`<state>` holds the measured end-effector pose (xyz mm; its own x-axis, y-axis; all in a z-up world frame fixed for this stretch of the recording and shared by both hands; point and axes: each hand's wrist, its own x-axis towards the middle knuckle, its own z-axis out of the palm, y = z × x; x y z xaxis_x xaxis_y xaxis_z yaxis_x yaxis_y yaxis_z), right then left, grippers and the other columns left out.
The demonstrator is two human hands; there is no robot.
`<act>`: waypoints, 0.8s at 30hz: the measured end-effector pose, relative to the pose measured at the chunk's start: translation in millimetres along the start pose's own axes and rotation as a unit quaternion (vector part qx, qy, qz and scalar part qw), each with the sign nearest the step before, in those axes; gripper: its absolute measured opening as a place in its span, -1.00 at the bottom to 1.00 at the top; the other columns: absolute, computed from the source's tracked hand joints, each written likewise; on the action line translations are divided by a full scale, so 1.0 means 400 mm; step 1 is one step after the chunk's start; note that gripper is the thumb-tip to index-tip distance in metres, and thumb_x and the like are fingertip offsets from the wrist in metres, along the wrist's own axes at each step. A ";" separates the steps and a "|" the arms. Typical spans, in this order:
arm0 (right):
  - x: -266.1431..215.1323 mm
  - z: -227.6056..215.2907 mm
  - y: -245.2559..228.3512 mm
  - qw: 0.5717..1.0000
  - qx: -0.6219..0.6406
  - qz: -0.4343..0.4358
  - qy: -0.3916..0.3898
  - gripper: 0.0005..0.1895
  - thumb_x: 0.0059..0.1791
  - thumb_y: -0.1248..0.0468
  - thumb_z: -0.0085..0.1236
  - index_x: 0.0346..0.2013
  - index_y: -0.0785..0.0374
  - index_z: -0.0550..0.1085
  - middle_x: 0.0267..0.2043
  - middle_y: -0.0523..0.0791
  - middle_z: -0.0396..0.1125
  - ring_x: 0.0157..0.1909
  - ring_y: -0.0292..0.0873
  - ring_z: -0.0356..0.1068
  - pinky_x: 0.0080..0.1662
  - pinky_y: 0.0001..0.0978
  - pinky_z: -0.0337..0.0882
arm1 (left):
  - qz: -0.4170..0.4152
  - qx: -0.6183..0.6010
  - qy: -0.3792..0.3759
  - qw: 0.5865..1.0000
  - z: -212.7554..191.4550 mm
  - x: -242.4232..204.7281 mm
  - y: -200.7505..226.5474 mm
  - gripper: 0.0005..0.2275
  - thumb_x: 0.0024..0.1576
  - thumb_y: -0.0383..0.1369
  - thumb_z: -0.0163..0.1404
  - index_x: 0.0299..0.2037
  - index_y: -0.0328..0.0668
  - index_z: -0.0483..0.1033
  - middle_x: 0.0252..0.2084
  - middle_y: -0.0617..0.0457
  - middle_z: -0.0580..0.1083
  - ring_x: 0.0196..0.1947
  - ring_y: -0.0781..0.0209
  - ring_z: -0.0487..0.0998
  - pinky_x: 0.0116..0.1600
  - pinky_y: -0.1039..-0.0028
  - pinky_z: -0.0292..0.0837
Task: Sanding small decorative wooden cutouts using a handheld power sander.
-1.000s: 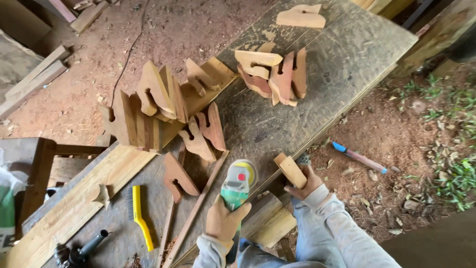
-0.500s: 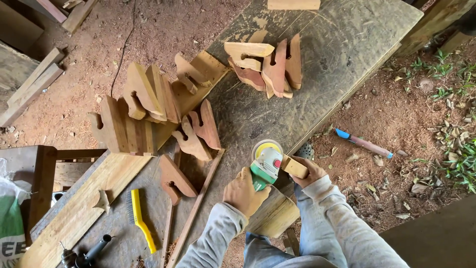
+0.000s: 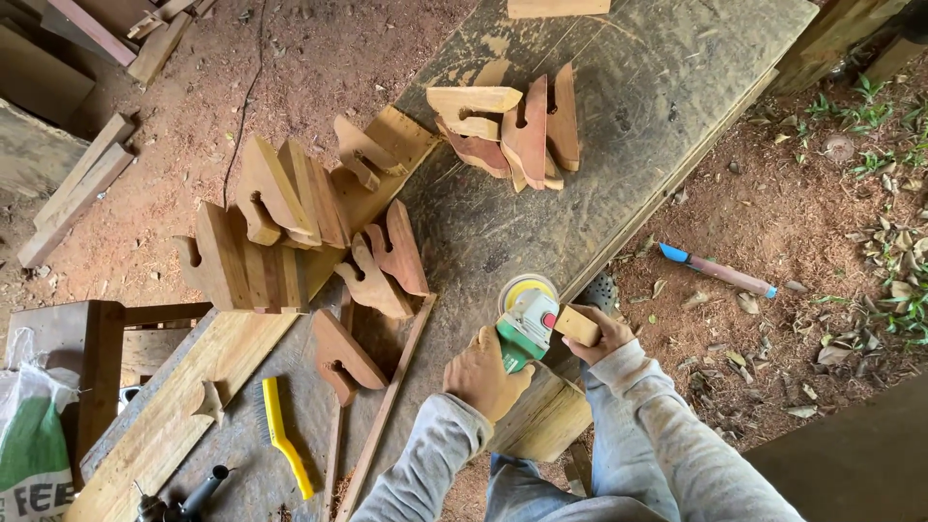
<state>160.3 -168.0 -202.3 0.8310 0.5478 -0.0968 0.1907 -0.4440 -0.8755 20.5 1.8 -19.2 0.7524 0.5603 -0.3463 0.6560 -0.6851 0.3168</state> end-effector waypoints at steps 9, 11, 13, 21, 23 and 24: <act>0.015 0.030 0.050 0.999 -0.002 0.021 0.036 -0.29 -0.44 0.00 0.50 0.02 -0.31 0.56 -0.18 0.04 0.52 -0.08 0.22 0.52 -0.01 0.09 0.48 | -0.055 -0.042 0.003 0.998 -0.108 -0.011 0.035 -0.48 -0.13 0.02 0.18 -0.08 -0.07 0.32 -0.16 -0.19 0.54 -0.13 -0.36 0.62 -0.04 -0.09 0.49; 0.019 0.026 0.041 0.998 -0.028 0.040 0.027 -0.26 -0.45 -0.03 0.50 0.04 -0.37 0.54 -0.17 0.03 0.52 -0.07 0.21 0.52 0.02 0.09 0.48 | -0.050 -0.031 -0.011 0.998 -0.105 -0.011 0.037 -0.48 -0.12 0.01 0.17 -0.07 -0.08 0.31 -0.14 -0.21 0.54 -0.11 -0.37 0.62 -0.01 -0.10 0.49; 0.019 0.018 0.025 0.998 -0.040 0.030 0.029 -0.34 -0.40 -0.04 0.44 0.01 -0.32 0.55 -0.23 0.09 0.51 -0.14 0.30 0.51 -0.03 0.10 0.48 | -0.035 -0.030 -0.042 0.998 -0.081 -0.002 0.032 -0.45 -0.12 0.02 0.17 -0.04 -0.10 0.31 -0.14 -0.19 0.53 -0.10 -0.36 0.62 -0.02 -0.07 0.51; 0.019 0.000 0.008 0.999 -0.018 0.029 0.010 -0.30 -0.42 -0.05 0.46 0.04 -0.34 0.54 -0.25 0.12 0.52 -0.14 0.31 0.51 -0.06 0.13 0.47 | -0.034 -0.024 -0.041 0.998 -0.033 0.008 0.045 -0.52 -0.10 0.02 0.12 -0.09 -0.06 0.32 -0.17 -0.20 0.54 -0.12 -0.33 0.63 -0.04 -0.08 0.48; 0.016 0.007 0.012 0.999 -0.015 0.027 0.011 -0.29 -0.42 -0.06 0.46 0.04 -0.35 0.54 -0.24 0.10 0.52 -0.13 0.30 0.51 -0.05 0.12 0.47 | -0.041 -0.029 -0.047 0.998 -0.037 0.010 0.050 -0.51 -0.10 0.02 0.11 -0.09 -0.06 0.32 -0.16 -0.19 0.54 -0.10 -0.31 0.62 -0.02 -0.07 0.48; 0.015 0.012 0.012 0.999 0.001 0.025 0.023 -0.31 -0.43 -0.03 0.47 0.01 -0.31 0.55 -0.25 0.10 0.52 -0.14 0.31 0.51 -0.06 0.12 0.47 | -0.051 -0.023 -0.046 0.997 -0.040 0.010 0.055 -0.51 -0.12 0.01 0.14 -0.10 -0.07 0.34 -0.16 -0.18 0.55 -0.09 -0.30 0.63 0.00 -0.03 0.48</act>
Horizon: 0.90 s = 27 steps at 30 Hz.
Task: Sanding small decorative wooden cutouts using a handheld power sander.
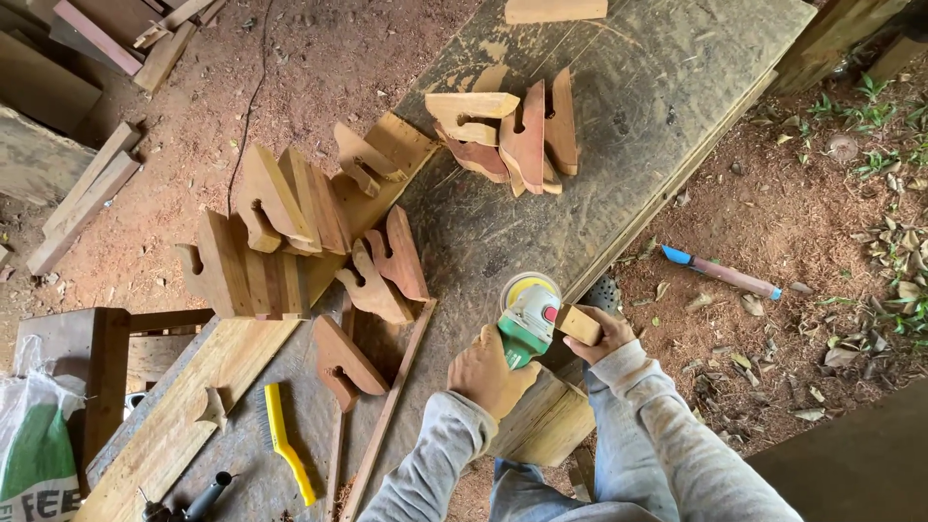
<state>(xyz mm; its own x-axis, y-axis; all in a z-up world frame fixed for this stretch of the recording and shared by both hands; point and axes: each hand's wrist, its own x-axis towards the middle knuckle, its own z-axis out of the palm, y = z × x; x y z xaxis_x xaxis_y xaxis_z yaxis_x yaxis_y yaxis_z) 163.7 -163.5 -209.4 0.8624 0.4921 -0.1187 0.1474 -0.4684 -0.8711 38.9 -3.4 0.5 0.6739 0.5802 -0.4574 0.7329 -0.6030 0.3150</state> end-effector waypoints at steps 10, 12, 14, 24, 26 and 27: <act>0.009 0.040 0.060 0.997 0.079 -0.011 0.017 -0.34 -0.46 0.05 0.53 -0.06 -0.24 0.60 -0.22 0.04 0.53 -0.12 0.24 0.53 -0.07 0.05 0.48 | -0.084 -0.083 -0.034 0.992 -0.067 -0.003 0.012 -0.43 -0.20 0.09 0.18 -0.08 -0.08 0.41 -0.11 -0.18 0.58 0.04 -0.24 0.58 0.11 0.08 0.46; 0.014 0.044 0.067 0.996 0.084 -0.013 0.011 -0.33 -0.45 0.07 0.53 -0.04 -0.23 0.60 -0.22 0.06 0.52 -0.12 0.26 0.52 -0.08 0.08 0.47 | -0.083 -0.104 -0.035 0.991 -0.062 0.018 0.001 -0.41 -0.22 0.10 0.20 -0.09 -0.09 0.43 -0.12 -0.19 0.58 0.05 -0.26 0.58 0.12 0.09 0.45; 0.018 0.052 0.084 0.996 0.087 -0.014 0.006 -0.32 -0.44 0.09 0.53 -0.02 -0.22 0.60 -0.22 0.08 0.52 -0.12 0.28 0.51 -0.08 0.11 0.47 | -0.080 -0.126 -0.037 0.988 -0.062 0.027 -0.004 -0.39 -0.25 0.12 0.22 -0.10 -0.10 0.45 -0.13 -0.21 0.58 0.05 -0.27 0.58 0.12 0.09 0.45; 0.014 0.055 0.098 0.994 0.108 -0.021 0.012 -0.32 -0.42 0.10 0.53 0.01 -0.22 0.61 -0.23 0.09 0.51 -0.14 0.26 0.52 -0.10 0.07 0.46 | -0.060 -0.196 -0.077 0.976 -0.086 0.001 0.011 -0.37 -0.26 0.11 0.25 -0.06 -0.10 0.49 -0.09 -0.25 0.56 0.09 -0.29 0.55 0.15 0.02 0.43; 0.015 0.054 0.099 0.993 0.114 -0.025 0.014 -0.32 -0.43 0.11 0.53 0.01 -0.20 0.61 -0.24 0.11 0.51 -0.15 0.28 0.52 -0.10 0.08 0.46 | -0.051 -0.208 -0.081 0.973 -0.082 0.007 0.005 -0.37 -0.24 0.09 0.25 -0.05 -0.14 0.50 -0.08 -0.29 0.55 0.10 -0.33 0.54 0.15 -0.02 0.42; 0.018 0.058 0.110 0.993 0.116 -0.023 0.016 -0.32 -0.42 0.10 0.53 0.01 -0.24 0.62 -0.24 0.08 0.52 -0.16 0.23 0.53 -0.10 0.04 0.46 | -0.057 -0.211 -0.079 0.973 -0.070 0.018 -0.005 -0.37 -0.24 0.11 0.25 -0.05 -0.12 0.50 -0.08 -0.26 0.54 0.10 -0.30 0.53 0.14 -0.01 0.42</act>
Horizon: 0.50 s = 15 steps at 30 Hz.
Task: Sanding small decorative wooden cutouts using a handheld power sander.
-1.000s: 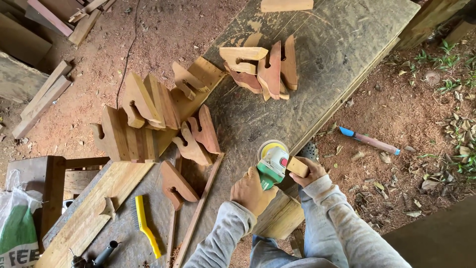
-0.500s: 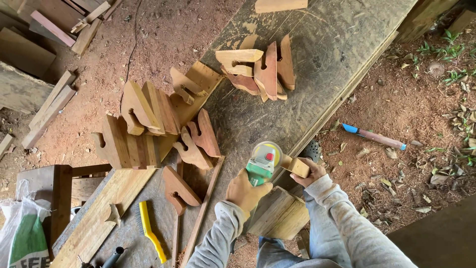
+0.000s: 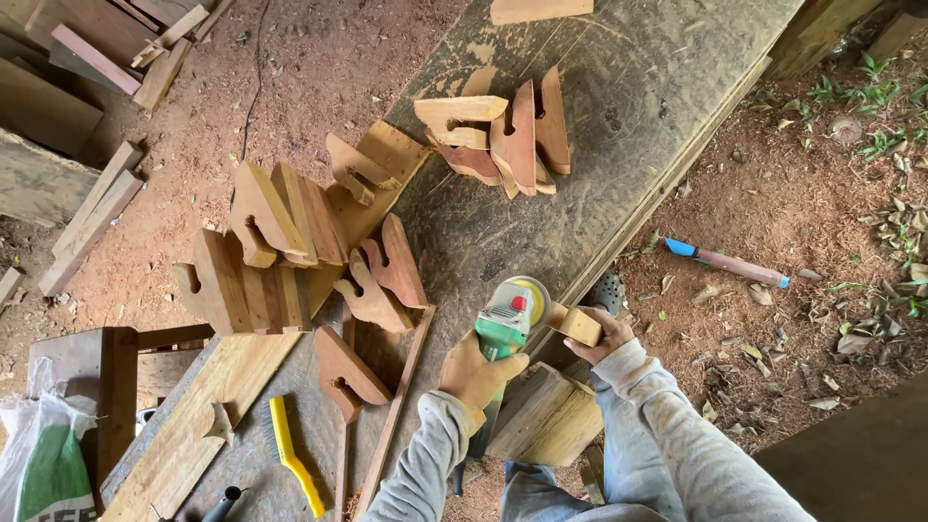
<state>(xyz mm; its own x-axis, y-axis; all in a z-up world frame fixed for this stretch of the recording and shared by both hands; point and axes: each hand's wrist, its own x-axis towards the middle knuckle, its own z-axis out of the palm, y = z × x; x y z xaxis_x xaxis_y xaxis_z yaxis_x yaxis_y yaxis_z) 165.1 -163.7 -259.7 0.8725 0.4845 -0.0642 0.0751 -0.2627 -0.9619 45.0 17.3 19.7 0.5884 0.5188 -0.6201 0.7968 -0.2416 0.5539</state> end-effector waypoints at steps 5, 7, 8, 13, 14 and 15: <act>0.005 -0.003 -0.005 1.000 -0.001 -0.003 -0.013 -0.30 -0.42 0.08 0.54 0.03 -0.26 0.63 -0.25 0.06 0.52 -0.18 0.17 0.54 -0.10 -0.01 0.48 | -0.009 -0.004 0.008 1.000 0.005 0.004 0.003 -0.38 -0.21 0.12 0.26 -0.03 -0.08 0.51 -0.06 -0.24 0.55 0.12 -0.30 0.53 0.17 -0.02 0.41; 0.001 0.001 -0.010 1.000 0.017 -0.006 0.002 -0.33 -0.42 0.10 0.54 -0.01 -0.21 0.64 -0.25 0.07 0.52 -0.18 0.18 0.54 -0.12 0.01 0.47 | -0.017 0.073 0.037 0.997 0.019 -0.001 0.015 -0.44 -0.24 0.10 0.23 -0.13 -0.03 0.45 -0.14 -0.17 0.58 0.03 -0.23 0.58 0.09 0.06 0.49; -0.002 0.000 -0.018 1.000 0.016 -0.006 0.002 -0.33 -0.42 0.10 0.54 -0.01 -0.21 0.64 -0.25 0.07 0.52 -0.18 0.18 0.54 -0.12 0.01 0.47 | -0.017 0.072 0.037 0.997 0.037 0.009 0.000 -0.44 -0.24 0.10 0.23 -0.13 -0.03 0.45 -0.14 -0.17 0.58 0.03 -0.23 0.58 0.09 0.06 0.49; -0.008 -0.009 -0.048 1.000 -0.008 0.008 -0.004 -0.32 -0.43 0.10 0.54 0.00 -0.22 0.63 -0.28 0.08 0.51 -0.18 0.24 0.53 -0.14 0.02 0.47 | 0.018 0.189 0.069 0.979 0.076 0.000 -0.026 -0.51 -0.17 0.07 0.18 -0.17 0.00 0.38 -0.19 -0.16 0.57 -0.07 -0.21 0.63 0.02 0.02 0.52; -0.007 -0.008 -0.046 1.000 -0.008 0.007 -0.004 -0.32 -0.43 0.10 0.54 0.00 -0.22 0.63 -0.28 0.08 0.51 -0.18 0.24 0.53 -0.14 0.02 0.47 | 0.018 0.189 0.070 0.979 0.083 0.005 -0.028 -0.51 -0.17 0.07 0.18 -0.17 0.00 0.38 -0.19 -0.16 0.57 -0.07 -0.21 0.63 0.02 0.02 0.52; -0.005 -0.008 -0.043 1.000 -0.013 0.005 -0.003 -0.32 -0.44 0.10 0.54 0.00 -0.23 0.62 -0.28 0.09 0.51 -0.18 0.25 0.53 -0.14 0.04 0.47 | 0.014 0.189 0.076 0.979 0.090 0.009 -0.030 -0.49 -0.17 0.10 0.18 -0.16 0.00 0.37 -0.20 -0.17 0.58 -0.07 -0.23 0.63 0.03 0.01 0.52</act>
<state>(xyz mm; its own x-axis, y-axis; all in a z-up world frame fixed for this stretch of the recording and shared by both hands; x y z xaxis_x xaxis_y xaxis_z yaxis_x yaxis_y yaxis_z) 163.5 -162.9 -242.1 0.8701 0.4871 -0.0752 0.0797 -0.2897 -0.9538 42.6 -7.3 -9.2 0.6060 0.6170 -0.5020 0.7918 -0.5282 0.3067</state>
